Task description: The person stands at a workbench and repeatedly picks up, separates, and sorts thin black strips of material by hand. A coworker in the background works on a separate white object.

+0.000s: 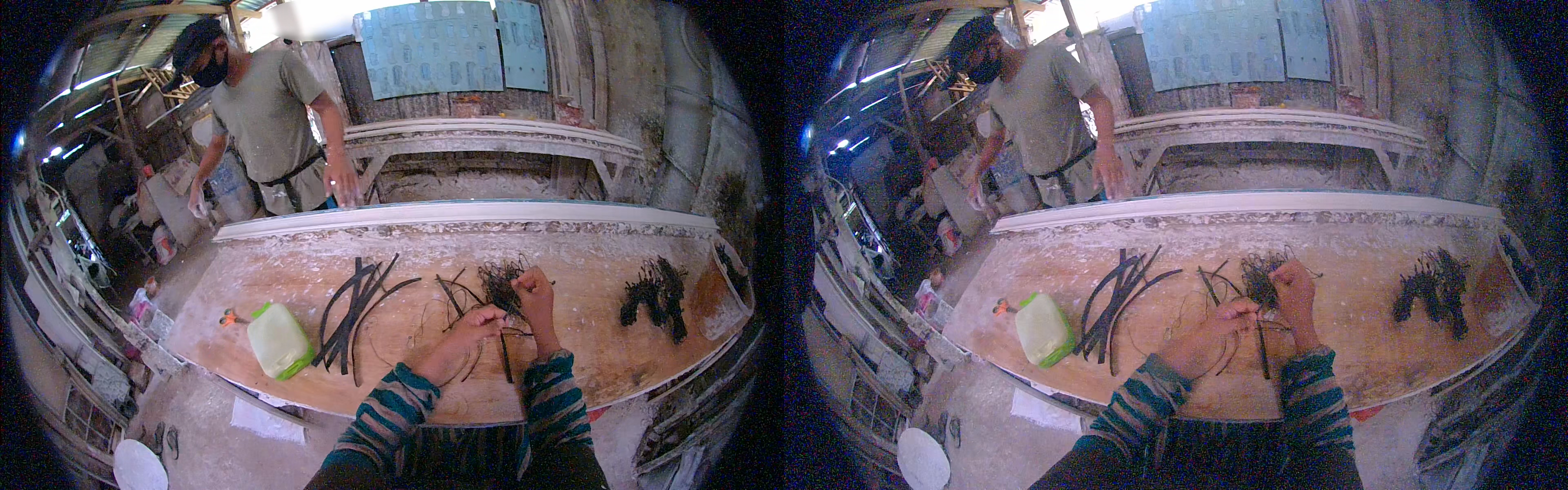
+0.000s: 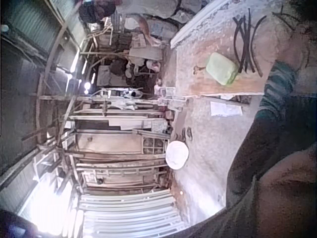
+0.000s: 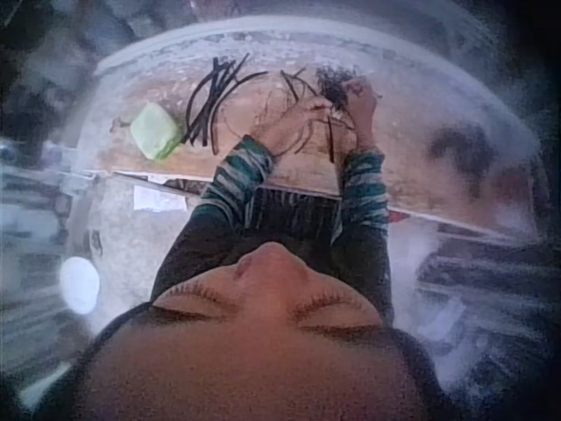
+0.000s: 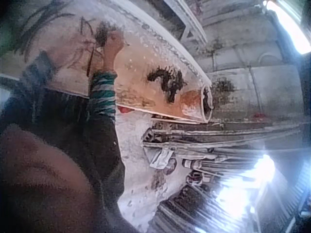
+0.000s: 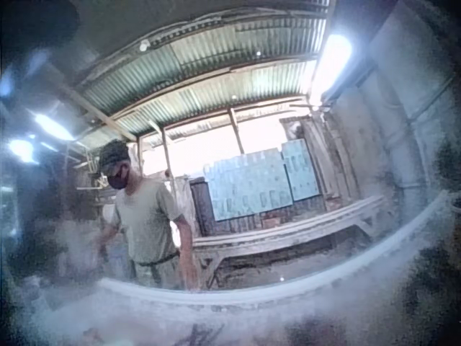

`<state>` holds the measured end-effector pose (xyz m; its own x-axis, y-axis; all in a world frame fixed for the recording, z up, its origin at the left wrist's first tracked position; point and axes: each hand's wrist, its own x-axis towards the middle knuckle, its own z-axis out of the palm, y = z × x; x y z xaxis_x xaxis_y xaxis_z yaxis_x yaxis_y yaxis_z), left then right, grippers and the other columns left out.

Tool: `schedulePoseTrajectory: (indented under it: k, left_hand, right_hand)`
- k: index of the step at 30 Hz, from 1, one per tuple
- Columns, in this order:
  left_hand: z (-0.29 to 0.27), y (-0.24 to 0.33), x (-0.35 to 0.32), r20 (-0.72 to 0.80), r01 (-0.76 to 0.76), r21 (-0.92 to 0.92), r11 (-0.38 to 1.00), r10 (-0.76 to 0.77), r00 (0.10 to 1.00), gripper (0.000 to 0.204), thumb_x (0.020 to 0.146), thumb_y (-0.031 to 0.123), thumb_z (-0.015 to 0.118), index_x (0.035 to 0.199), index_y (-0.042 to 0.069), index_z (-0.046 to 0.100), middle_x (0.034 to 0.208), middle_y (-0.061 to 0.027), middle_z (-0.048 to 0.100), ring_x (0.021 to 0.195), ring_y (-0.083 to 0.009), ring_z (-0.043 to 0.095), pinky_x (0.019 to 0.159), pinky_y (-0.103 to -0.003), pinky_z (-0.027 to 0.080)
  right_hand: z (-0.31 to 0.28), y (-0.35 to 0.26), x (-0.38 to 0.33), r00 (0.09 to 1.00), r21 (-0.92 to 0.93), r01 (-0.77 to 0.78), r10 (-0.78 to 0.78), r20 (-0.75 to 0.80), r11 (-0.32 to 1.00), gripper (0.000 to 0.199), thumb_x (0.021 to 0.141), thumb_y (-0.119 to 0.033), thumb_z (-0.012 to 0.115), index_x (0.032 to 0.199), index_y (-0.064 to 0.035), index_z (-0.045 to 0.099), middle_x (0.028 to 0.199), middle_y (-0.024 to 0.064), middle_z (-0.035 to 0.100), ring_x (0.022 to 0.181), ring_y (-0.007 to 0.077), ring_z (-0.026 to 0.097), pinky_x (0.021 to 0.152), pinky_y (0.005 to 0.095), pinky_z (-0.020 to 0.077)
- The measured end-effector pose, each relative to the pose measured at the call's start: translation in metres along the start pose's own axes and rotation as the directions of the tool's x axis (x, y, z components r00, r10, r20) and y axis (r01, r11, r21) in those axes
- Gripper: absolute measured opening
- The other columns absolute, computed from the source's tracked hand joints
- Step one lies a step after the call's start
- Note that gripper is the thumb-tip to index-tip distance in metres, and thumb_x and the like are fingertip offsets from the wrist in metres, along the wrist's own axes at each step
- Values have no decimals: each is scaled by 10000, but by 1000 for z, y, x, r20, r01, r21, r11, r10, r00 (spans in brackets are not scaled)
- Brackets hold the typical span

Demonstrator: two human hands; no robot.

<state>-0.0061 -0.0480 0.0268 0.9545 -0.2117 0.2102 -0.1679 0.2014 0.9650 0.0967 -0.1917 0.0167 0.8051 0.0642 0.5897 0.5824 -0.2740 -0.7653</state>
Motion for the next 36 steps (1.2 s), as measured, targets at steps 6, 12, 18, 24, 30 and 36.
schedulePoseTrajectory:
  k: [6, 12, 18, 24, 30, 36]
  left_hand:
    - [-1, 3, -5, 86, 99, -10, 995, -98, 991, 178, 838, 254, 561, 903, 88, 562, 777, 54, 480, 724, -81, 444, 696, -233, 355]
    - [-1, 2, -1, -105, 26, 114, 993, -14, 994, 185, 826, 264, 581, 827, 80, 598, 734, 61, 509, 723, -83, 455, 678, -232, 350]
    - [-24, 18, 2, -480, 50, 234, 971, 71, 875, 167, 758, 170, 653, 786, 6, 653, 707, -12, 532, 679, -98, 501, 596, -245, 393]
    - [-61, 5, 6, -634, -3, 545, 839, 414, 653, 89, 742, 87, 619, 793, 23, 655, 694, -23, 574, 669, -97, 528, 603, -242, 415]
    - [-65, -3, 10, -743, -19, 421, 907, 356, 566, 25, 723, 12, 616, 734, 31, 628, 683, -10, 580, 637, -96, 541, 590, -224, 425]
    - [-62, -7, 12, -667, -60, 448, 892, 379, 641, 42, 739, -15, 606, 778, 2, 610, 696, -20, 580, 619, -85, 506, 576, -211, 407]
  right_hand:
    - [7, -30, -2, 1000, -28, -20, 20, -9, 999, 89, 779, -93, 612, 861, -76, 642, 629, 2, 491, 579, 86, 419, 548, 243, 371]
    - [3, -21, -3, 996, -118, -83, 81, -22, 990, 118, 780, -142, 602, 868, -79, 649, 761, 61, 593, 699, 181, 538, 665, 291, 426]
    - [1, -18, -2, 997, -100, 63, -59, 48, 993, 123, 715, -148, 666, 791, -52, 653, 875, 88, 603, 849, 235, 555, 788, 311, 416]
    - [12, -47, -17, 887, 214, -6, -94, 452, 977, 82, 702, -79, 679, 771, -51, 644, 946, 66, 550, 920, 175, 505, 801, 293, 390]
    - [18, -52, -26, 648, 351, -180, -158, 745, 919, 150, 771, -126, 639, 904, -60, 662, 1050, 79, 531, 999, 186, 491, 872, 303, 386]
    - [12, -65, -24, 606, 393, -185, -210, 768, 901, 152, 771, -103, 634, 905, -35, 651, 1049, 80, 548, 931, 162, 530, 814, 287, 427]
